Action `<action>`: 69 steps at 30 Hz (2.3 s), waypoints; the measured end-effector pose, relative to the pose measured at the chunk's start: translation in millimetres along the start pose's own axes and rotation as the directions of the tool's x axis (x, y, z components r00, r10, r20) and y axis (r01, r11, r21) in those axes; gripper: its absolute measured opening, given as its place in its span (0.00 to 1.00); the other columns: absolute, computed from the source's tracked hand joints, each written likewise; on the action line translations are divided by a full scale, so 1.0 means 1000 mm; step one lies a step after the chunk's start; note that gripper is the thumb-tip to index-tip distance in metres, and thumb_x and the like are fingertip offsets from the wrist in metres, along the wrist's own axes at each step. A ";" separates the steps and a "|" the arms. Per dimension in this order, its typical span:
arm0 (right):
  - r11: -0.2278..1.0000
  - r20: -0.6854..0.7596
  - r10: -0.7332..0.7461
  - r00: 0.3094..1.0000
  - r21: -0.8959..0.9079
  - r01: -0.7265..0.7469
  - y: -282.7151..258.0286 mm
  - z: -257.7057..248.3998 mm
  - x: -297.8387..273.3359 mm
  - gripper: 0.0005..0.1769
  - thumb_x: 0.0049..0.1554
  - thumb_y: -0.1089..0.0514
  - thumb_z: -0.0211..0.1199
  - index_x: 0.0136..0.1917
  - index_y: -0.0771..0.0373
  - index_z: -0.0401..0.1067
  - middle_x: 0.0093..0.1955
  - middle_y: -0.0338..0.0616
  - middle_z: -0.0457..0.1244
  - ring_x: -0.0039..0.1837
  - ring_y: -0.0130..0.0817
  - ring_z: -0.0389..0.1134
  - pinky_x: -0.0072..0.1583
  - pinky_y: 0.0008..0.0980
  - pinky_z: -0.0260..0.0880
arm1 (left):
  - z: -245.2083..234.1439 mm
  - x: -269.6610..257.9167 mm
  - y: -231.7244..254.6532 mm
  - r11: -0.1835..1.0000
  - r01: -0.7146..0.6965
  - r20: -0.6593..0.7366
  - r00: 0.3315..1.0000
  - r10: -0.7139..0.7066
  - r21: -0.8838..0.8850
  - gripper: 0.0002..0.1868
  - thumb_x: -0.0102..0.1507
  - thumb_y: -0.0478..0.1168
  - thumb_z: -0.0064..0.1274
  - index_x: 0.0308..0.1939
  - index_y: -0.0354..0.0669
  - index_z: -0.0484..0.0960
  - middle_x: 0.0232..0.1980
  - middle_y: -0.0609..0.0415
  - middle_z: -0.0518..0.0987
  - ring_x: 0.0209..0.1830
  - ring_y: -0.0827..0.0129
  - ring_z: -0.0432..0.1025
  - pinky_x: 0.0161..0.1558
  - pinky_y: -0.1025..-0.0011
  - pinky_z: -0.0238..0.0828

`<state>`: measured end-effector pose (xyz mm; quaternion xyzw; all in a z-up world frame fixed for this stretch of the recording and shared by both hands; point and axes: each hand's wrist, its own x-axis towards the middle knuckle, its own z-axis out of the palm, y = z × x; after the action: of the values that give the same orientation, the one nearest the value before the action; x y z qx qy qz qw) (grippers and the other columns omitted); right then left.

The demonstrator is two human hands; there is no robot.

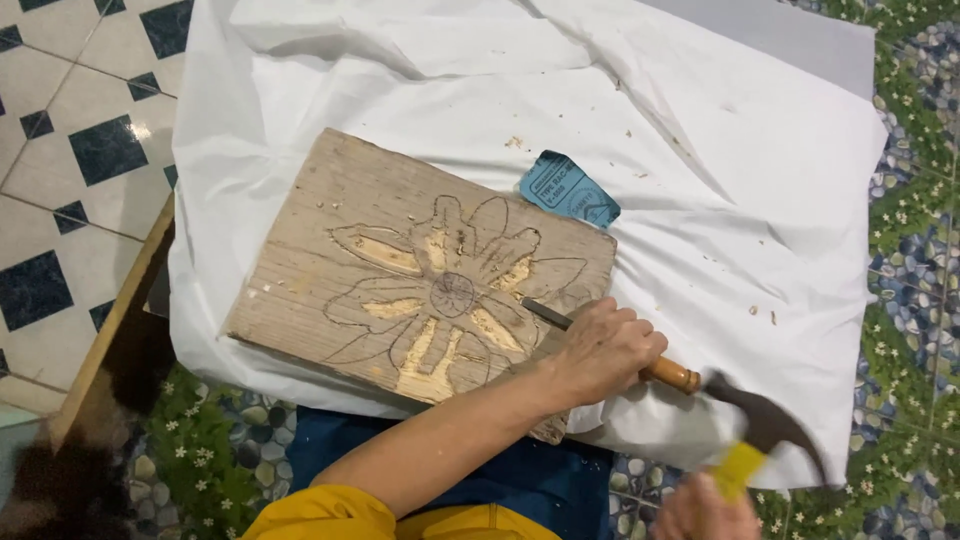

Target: Carving a floral design into a wooden board using a hammer and chisel.

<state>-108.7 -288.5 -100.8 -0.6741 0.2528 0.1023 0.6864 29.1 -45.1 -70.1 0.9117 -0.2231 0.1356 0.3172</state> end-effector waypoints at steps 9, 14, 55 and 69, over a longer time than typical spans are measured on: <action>0.993 0.101 0.017 0.995 0.116 -0.029 -0.008 0.003 -0.009 0.07 0.65 0.61 0.45 0.55 0.67 0.57 0.23 0.35 0.45 0.20 0.25 0.43 0.22 0.27 0.45 | -0.011 0.005 0.009 1.000 0.024 -0.006 1.000 -0.024 0.012 0.05 0.58 0.35 0.54 0.26 0.44 0.81 0.27 0.52 0.80 0.29 0.61 0.71 0.50 0.62 0.63; 0.989 0.061 0.023 0.998 0.143 -0.031 0.006 -0.033 0.019 0.08 0.66 0.58 0.45 0.59 0.60 0.56 0.24 0.34 0.46 0.22 0.29 0.48 0.24 0.33 0.50 | -0.005 0.010 0.005 1.000 -0.008 -0.034 0.999 0.008 0.000 0.09 0.59 0.44 0.58 0.26 0.48 0.79 0.22 0.60 0.74 0.24 0.71 0.64 0.37 0.70 0.60; 0.998 0.114 -0.045 0.992 0.044 0.040 -0.010 0.014 0.020 0.13 0.66 0.63 0.46 0.63 0.69 0.60 0.26 0.44 0.48 0.21 0.33 0.48 0.22 0.38 0.57 | -0.131 -0.003 -0.082 0.752 0.611 0.365 0.660 -0.657 0.248 0.18 0.57 0.53 0.66 0.27 0.46 0.77 0.33 0.58 0.76 0.27 0.70 0.67 0.33 0.74 0.73; 0.995 0.143 -0.093 0.985 0.051 0.086 -0.031 0.023 0.019 0.09 0.65 0.63 0.46 0.58 0.69 0.60 0.24 0.42 0.48 0.20 0.33 0.48 0.22 0.37 0.56 | -0.183 0.032 -0.058 0.629 0.777 0.401 0.587 -0.703 -0.035 0.09 0.66 0.49 0.52 0.46 0.52 0.77 0.33 0.62 0.74 0.28 0.76 0.68 0.37 0.76 0.70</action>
<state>-72.7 -272.5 -83.7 -0.6600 0.1740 0.1144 0.7218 66.5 102.4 52.2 0.8913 0.1134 -0.1976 0.3920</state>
